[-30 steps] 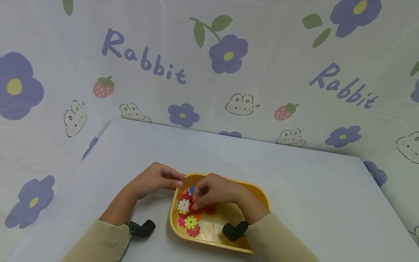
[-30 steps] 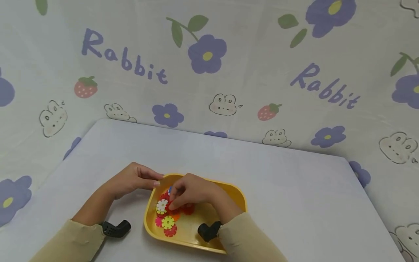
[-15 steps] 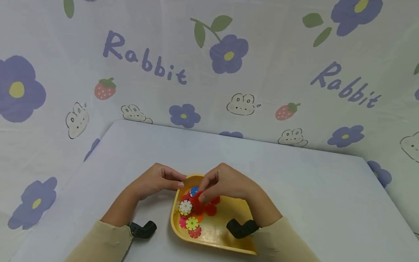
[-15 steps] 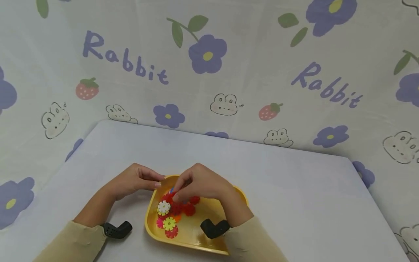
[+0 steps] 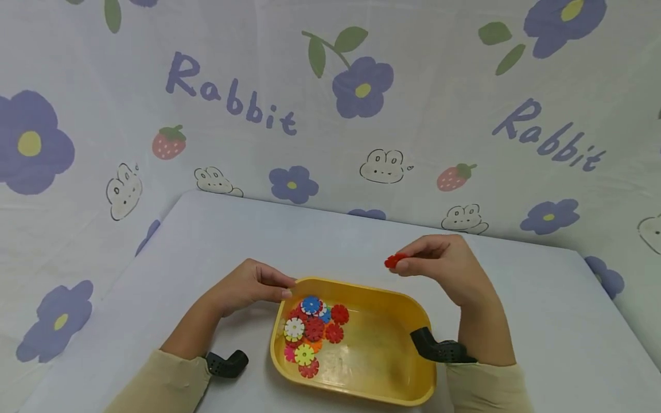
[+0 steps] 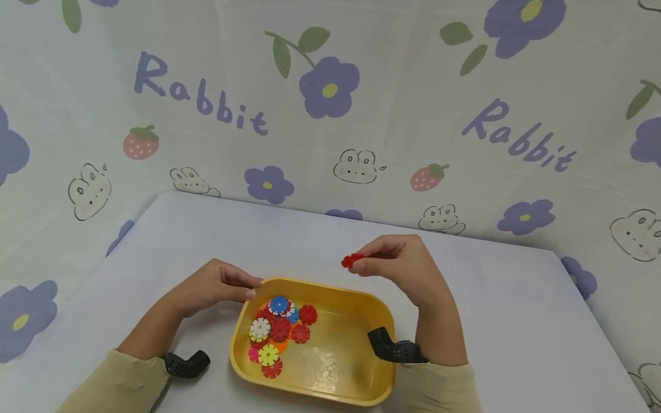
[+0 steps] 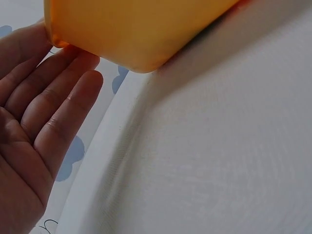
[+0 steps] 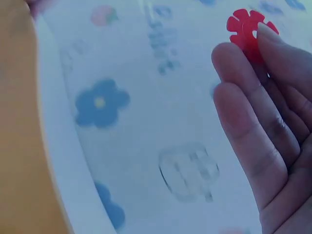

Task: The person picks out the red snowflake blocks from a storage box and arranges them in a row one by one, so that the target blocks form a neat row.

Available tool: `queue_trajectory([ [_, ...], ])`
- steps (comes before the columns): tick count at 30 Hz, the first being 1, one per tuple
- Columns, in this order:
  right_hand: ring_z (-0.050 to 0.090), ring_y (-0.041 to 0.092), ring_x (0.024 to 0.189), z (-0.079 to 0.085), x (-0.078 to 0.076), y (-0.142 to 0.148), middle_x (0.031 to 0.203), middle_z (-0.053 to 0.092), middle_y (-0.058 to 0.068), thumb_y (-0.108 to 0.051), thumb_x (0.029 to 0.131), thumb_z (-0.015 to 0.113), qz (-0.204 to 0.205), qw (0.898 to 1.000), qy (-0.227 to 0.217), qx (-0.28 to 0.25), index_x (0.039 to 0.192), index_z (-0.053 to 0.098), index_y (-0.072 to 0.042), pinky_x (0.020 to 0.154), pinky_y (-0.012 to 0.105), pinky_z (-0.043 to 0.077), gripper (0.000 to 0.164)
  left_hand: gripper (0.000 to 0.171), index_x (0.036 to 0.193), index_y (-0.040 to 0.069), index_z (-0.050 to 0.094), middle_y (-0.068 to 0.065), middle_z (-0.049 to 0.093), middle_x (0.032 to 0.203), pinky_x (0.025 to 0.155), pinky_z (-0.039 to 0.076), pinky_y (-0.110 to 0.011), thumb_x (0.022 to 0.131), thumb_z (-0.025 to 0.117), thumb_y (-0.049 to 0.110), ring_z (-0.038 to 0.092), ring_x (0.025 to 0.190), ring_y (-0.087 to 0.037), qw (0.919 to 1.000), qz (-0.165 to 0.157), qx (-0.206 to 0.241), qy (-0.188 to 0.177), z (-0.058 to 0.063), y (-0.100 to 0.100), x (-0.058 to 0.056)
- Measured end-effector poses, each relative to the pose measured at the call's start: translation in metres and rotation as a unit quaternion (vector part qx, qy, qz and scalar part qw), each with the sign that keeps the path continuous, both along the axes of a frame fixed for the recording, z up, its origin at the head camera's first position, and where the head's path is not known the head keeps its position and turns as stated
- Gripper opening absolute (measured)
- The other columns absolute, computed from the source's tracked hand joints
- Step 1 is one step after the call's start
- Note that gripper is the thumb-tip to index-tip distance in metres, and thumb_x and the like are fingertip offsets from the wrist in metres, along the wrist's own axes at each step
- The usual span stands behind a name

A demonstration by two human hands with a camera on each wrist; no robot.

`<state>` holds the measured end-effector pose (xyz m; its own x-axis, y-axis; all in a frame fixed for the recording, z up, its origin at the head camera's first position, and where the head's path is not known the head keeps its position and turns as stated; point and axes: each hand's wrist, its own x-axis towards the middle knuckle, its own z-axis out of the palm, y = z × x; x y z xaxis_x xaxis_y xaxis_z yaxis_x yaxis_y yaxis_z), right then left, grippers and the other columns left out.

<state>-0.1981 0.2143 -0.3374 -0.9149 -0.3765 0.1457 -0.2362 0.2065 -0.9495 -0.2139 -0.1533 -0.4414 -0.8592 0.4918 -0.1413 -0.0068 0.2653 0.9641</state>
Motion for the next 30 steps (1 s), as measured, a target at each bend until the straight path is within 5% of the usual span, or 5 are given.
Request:
queue_trajectory([
  [8, 0.075, 0.018, 0.080, -0.029, -0.004, 0.056, 0.085, 0.076, 0.001, -0.005, 0.088, 0.073, -0.124, 0.989, -0.042, -0.070, 0.091, 0.072, -0.004, 0.078, 0.027, 0.060, 0.004, 0.033, 0.109, 0.012, 0.076, -0.005, 0.074, 0.113, 0.087, 0.058, -0.034, 0.083, 0.080, 0.032, 0.070, 0.105, -0.020, 1.0000, -0.001, -0.008, -0.004, -0.001, 0.003, 0.001],
  [15, 0.075, 0.015, 0.083, -0.060, -0.020, 0.076, 0.090, 0.075, -0.002, -0.023, 0.083, 0.080, -0.210, 0.970, -0.101, -0.066, 0.101, 0.069, -0.002, 0.078, 0.025, 0.059, 0.029, 0.033, 0.109, 0.013, 0.077, -0.004, 0.074, 0.113, 0.087, 0.058, -0.034, 0.082, 0.080, 0.034, 0.070, 0.104, -0.020, 0.9997, 0.009, -0.022, 0.001, 0.000, 0.002, 0.000],
  [21, 0.074, 0.016, 0.089, -0.082, -0.032, 0.078, 0.099, 0.073, 0.003, -0.037, 0.083, 0.078, -0.266, 0.949, -0.165, 0.044, 0.117, 0.064, -0.001, 0.078, 0.023, 0.058, 0.052, 0.035, 0.110, 0.012, 0.076, -0.005, 0.073, 0.114, 0.087, 0.058, -0.033, 0.082, 0.080, 0.033, 0.070, 0.105, -0.020, 0.9998, 0.008, -0.016, -0.011, 0.000, 0.000, 0.001],
  [30, 0.072, 0.014, 0.083, -0.098, -0.040, 0.071, 0.113, 0.069, 0.017, -0.033, 0.088, 0.075, -0.263, 0.932, -0.170, 0.180, 0.118, 0.067, -0.001, 0.076, 0.024, 0.059, 0.045, 0.032, 0.110, 0.012, 0.076, -0.005, 0.073, 0.115, 0.087, 0.058, -0.033, 0.084, 0.079, 0.030, 0.070, 0.106, -0.020, 0.9998, 0.007, -0.015, -0.007, 0.004, 0.002, 0.002],
])
